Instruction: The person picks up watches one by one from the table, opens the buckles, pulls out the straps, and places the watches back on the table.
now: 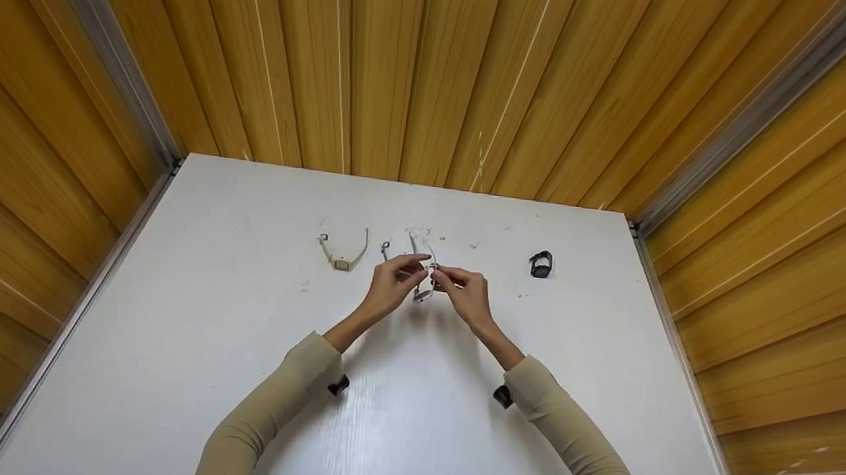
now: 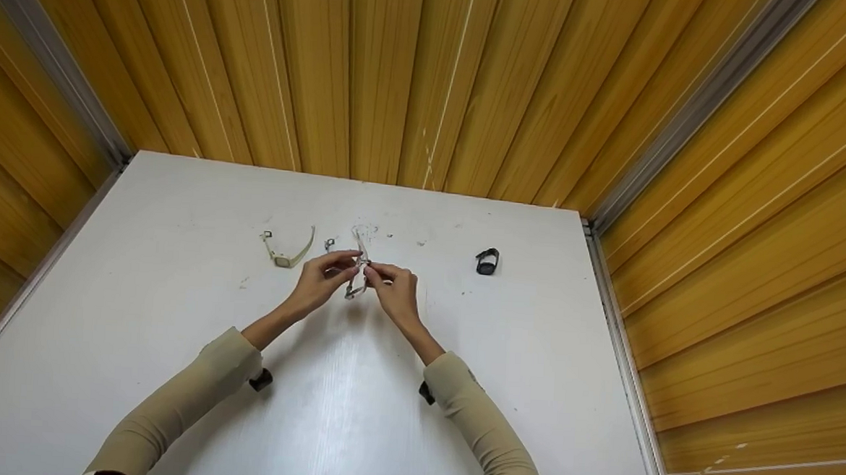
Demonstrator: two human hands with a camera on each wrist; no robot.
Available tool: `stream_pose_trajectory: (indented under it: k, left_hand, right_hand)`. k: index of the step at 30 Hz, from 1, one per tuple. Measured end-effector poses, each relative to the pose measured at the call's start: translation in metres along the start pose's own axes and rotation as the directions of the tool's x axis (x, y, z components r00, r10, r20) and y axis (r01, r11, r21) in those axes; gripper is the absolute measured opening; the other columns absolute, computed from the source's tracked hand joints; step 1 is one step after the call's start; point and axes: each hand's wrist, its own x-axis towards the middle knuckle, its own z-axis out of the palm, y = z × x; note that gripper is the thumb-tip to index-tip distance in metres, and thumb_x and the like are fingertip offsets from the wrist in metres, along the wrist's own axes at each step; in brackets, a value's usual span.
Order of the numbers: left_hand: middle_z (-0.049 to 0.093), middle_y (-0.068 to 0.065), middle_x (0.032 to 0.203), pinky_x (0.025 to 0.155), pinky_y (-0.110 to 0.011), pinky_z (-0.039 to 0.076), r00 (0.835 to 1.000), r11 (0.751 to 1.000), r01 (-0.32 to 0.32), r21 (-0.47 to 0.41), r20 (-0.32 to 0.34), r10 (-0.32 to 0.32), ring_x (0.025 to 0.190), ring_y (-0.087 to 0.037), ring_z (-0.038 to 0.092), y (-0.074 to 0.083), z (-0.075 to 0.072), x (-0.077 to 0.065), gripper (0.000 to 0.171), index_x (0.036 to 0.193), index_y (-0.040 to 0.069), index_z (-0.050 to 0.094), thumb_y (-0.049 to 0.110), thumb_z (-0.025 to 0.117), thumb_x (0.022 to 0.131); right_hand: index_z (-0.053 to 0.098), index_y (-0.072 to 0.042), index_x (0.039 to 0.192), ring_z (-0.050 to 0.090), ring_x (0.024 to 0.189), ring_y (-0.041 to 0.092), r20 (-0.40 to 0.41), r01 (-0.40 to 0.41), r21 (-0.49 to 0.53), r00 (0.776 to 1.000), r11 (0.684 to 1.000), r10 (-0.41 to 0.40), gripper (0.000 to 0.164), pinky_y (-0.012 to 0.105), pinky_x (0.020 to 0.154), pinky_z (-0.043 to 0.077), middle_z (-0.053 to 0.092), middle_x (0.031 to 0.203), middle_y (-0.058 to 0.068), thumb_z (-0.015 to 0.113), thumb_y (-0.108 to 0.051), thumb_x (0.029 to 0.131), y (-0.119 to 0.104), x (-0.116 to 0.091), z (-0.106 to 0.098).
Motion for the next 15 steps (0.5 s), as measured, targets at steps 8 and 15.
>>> stream_pose_trajectory:
  k: [8, 15]
  left_hand:
    - [0.069, -0.022, 0.101, 0.087, -0.046, 0.061, 0.998, 0.998, -0.059, -0.022, 0.034, 0.060, 0.095, -0.036, 0.071, 0.002, 0.000, -0.001, 0.029, 0.126, -0.002, 0.070, 0.003, 0.067, 0.097]
    - [0.069, -0.020, 0.099, 0.083, -0.035, 0.062, 0.996, 0.997, -0.079, 0.000, 0.046, 0.079, 0.090, -0.031, 0.071, -0.001, -0.002, 0.000, 0.027, 0.122, -0.001, 0.071, 0.006, 0.069, 0.096]
  right_hand:
    - [0.069, 0.020, 0.110, 0.072, 0.097, 0.050, 0.028, -0.010, -0.016, 1.000, 1.000, 0.010, 0.021, 0.037, 0.082, 0.063, 0.071, 0.108, 0.035, 0.065, 0.004, 0.096, -0.007, -0.003, -0.002]
    - [0.069, 0.019, 0.111, 0.072, 0.097, 0.050, 0.020, -0.029, -0.028, 0.999, 0.999, 0.030, 0.021, 0.037, 0.082, 0.063, 0.072, 0.107, 0.035, 0.064, 0.004, 0.097, 0.005, 0.000, -0.002]
